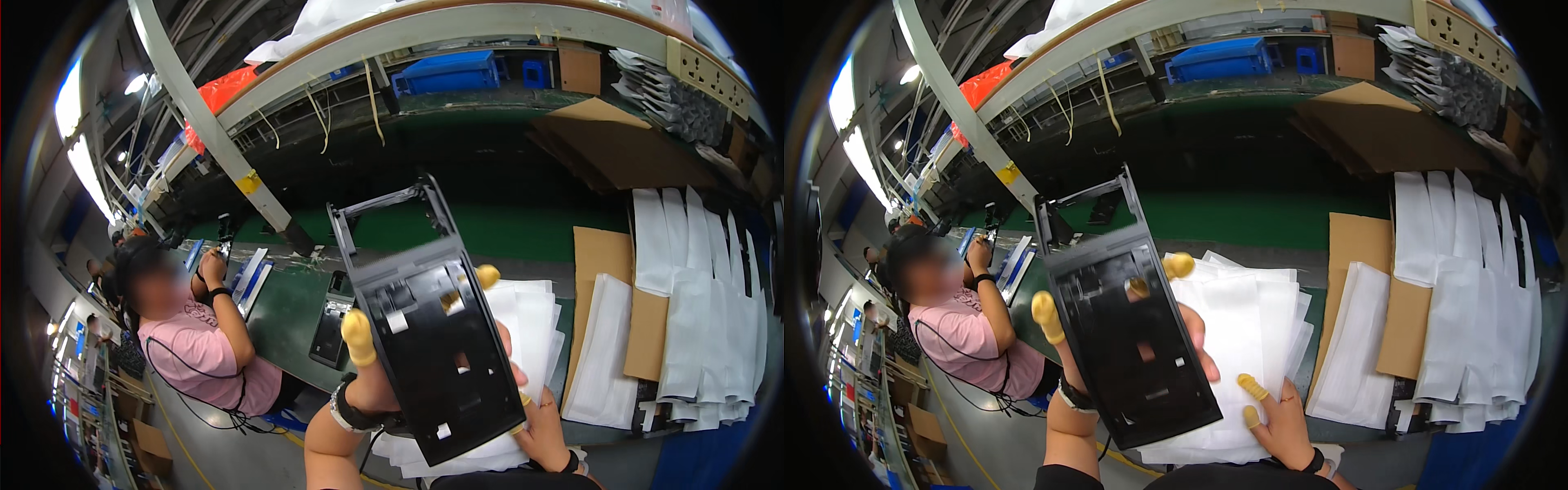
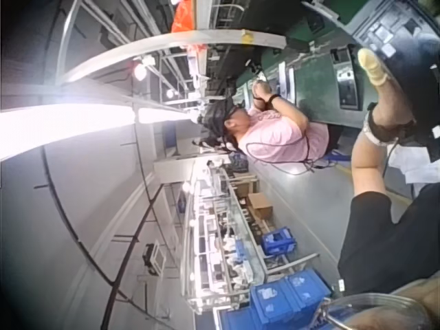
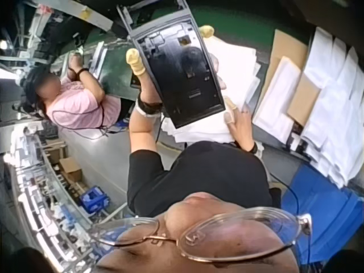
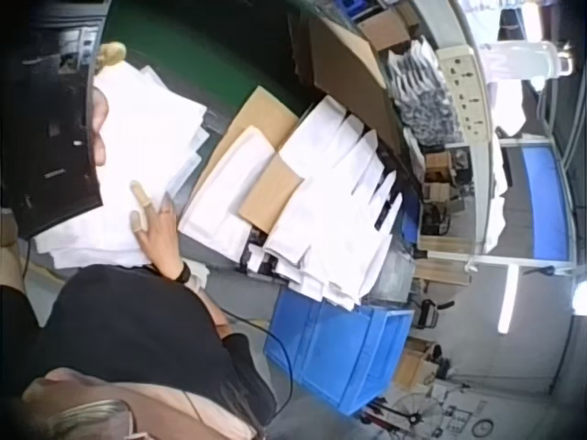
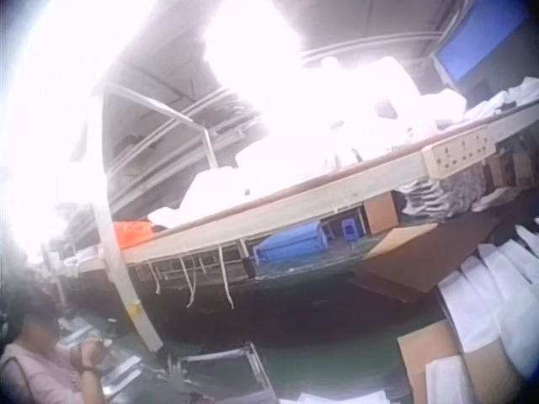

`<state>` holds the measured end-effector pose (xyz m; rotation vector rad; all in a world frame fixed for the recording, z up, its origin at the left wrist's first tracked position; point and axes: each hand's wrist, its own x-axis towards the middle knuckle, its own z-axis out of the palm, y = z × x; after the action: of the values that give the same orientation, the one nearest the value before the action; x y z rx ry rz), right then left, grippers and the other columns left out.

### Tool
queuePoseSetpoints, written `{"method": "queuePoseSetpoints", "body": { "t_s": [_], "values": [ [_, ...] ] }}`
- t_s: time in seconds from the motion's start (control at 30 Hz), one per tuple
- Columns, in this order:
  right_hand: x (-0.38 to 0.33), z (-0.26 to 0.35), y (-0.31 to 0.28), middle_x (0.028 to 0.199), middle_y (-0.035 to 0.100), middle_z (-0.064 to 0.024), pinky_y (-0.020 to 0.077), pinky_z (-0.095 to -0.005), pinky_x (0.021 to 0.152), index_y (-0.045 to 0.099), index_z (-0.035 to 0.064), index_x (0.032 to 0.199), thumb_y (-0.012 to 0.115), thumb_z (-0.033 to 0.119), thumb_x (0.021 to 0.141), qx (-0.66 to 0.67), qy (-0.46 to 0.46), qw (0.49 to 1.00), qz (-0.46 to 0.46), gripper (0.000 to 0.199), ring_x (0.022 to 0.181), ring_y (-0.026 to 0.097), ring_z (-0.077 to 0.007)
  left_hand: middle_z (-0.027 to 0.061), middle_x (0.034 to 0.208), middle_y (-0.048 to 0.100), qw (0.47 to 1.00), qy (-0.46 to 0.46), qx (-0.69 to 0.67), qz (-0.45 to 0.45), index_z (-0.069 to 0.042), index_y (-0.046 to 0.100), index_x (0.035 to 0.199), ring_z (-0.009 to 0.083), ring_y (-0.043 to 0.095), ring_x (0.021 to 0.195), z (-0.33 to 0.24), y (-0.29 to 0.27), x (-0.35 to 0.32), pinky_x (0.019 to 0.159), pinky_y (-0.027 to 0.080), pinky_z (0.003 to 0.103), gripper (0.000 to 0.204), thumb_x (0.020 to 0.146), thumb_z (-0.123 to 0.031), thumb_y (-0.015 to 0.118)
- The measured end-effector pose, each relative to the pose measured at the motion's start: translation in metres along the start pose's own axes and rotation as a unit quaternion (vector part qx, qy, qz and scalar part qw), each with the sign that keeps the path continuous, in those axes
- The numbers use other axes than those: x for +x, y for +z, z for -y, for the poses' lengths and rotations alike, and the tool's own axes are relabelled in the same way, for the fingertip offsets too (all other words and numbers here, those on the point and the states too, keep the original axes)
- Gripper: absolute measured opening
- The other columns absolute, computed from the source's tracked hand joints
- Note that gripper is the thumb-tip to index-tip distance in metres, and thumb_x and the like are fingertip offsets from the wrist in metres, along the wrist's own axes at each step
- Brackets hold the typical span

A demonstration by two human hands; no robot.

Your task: Placing black plastic frames into protective white pouches at a manufacturing assembly line.

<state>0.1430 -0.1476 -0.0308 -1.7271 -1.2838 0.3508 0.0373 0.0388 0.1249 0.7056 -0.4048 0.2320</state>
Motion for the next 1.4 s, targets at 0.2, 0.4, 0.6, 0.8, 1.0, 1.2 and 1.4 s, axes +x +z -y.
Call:
{"method": "queuePoseSetpoints", "body": {
  "t_s": [0.2, 0.4, 0.6, 0.8, 1.0, 1.2, 1.4],
  "values": [
    [-0.002, 0.000, -0.001, 0.108, 0.050, -0.0202, 0.0390, -0.0421, 0.088, 0.060, 0.0101, 0.116, 0.059, 0.022, 0.078, -0.012, 0.012, 1.000, 0.002, 0.039, 0.099, 0.048, -0.0376, 0.0218, 0.129, 0.041, 0.976, 0.080, -0.171, -0.104, -0.004, 0.027, 0.138, 0.0441, 0.041, 0.119, -0.017, -0.002, 0.000, 0.096, 0.038, 0.059, 0.097, 0.075, -0.079, 0.031],
    [0.003, 0.009, -0.003, 0.108, 0.051, -0.0211, 0.0390, -0.0415, 0.089, 0.061, 0.0098, 0.114, 0.059, 0.019, 0.078, -0.012, 0.015, 1.000, 0.010, 0.037, 0.099, 0.048, -0.0374, 0.0282, 0.129, 0.031, 0.972, 0.107, -0.170, -0.124, 0.003, 0.017, 0.139, 0.0447, 0.037, 0.122, -0.022, -0.004, -0.003, 0.085, 0.051, 0.052, 0.078, 0.085, -0.034, 0.060],
    [0.002, 0.009, -0.003, 0.109, 0.051, -0.0214, 0.0390, -0.0413, 0.089, 0.061, 0.0084, 0.113, 0.058, 0.017, 0.078, 0.004, 0.008, 1.000, -0.003, 0.036, 0.100, 0.049, -0.0372, 0.0295, 0.129, 0.030, 0.971, 0.104, -0.195, -0.087, 0.002, 0.016, 0.139, 0.0449, 0.036, 0.122, -0.021, -0.007, -0.005, 0.084, 0.051, 0.052, 0.085, 0.079, -0.029, 0.068],
    [0.001, 0.009, -0.002, 0.109, 0.050, -0.0224, 0.0390, -0.0416, 0.089, 0.061, 0.0079, 0.114, 0.058, 0.017, 0.078, 0.005, 0.022, 1.000, 0.000, 0.036, 0.100, 0.049, -0.0377, 0.0305, 0.128, 0.031, 0.970, 0.122, -0.189, -0.094, 0.005, 0.015, 0.138, 0.0466, 0.035, 0.122, -0.019, -0.005, -0.004, 0.083, 0.050, 0.056, 0.088, 0.078, -0.028, 0.070],
    [0.000, 0.008, -0.002, 0.107, 0.050, -0.0220, 0.0384, -0.0417, 0.089, 0.060, 0.0075, 0.114, 0.058, 0.017, 0.079, -0.013, 0.014, 1.000, 0.000, 0.037, 0.099, 0.048, -0.0373, 0.0318, 0.126, 0.031, 0.969, 0.112, -0.211, -0.062, 0.009, 0.016, 0.136, 0.0491, 0.035, 0.121, -0.020, -0.009, -0.004, 0.083, 0.048, 0.059, 0.081, 0.085, -0.034, 0.060],
    [0.000, 0.009, -0.002, 0.106, 0.050, -0.0219, 0.0386, -0.0418, 0.088, 0.060, 0.0074, 0.115, 0.058, 0.017, 0.079, -0.021, 0.017, 1.000, -0.004, 0.038, 0.098, 0.048, -0.0375, 0.0229, 0.125, 0.043, 0.990, 0.049, 0.029, -0.131, -0.005, 0.027, 0.138, 0.0428, 0.043, 0.118, -0.024, 0.003, -0.002, 0.096, 0.039, 0.057, 0.084, 0.081, -0.064, 0.047],
    [0.002, 0.010, -0.004, 0.109, 0.050, -0.0220, 0.0386, -0.0418, 0.089, 0.061, 0.0072, 0.114, 0.058, 0.017, 0.078, -0.007, 0.020, 1.000, 0.002, 0.037, 0.099, 0.048, -0.0372, 0.0235, 0.124, 0.043, 0.991, 0.075, -0.107, -0.033, -0.004, 0.025, 0.139, 0.0418, 0.044, 0.117, -0.020, -0.007, -0.001, 0.094, 0.041, 0.056, 0.089, 0.079, -0.066, 0.048]
  ]
}}
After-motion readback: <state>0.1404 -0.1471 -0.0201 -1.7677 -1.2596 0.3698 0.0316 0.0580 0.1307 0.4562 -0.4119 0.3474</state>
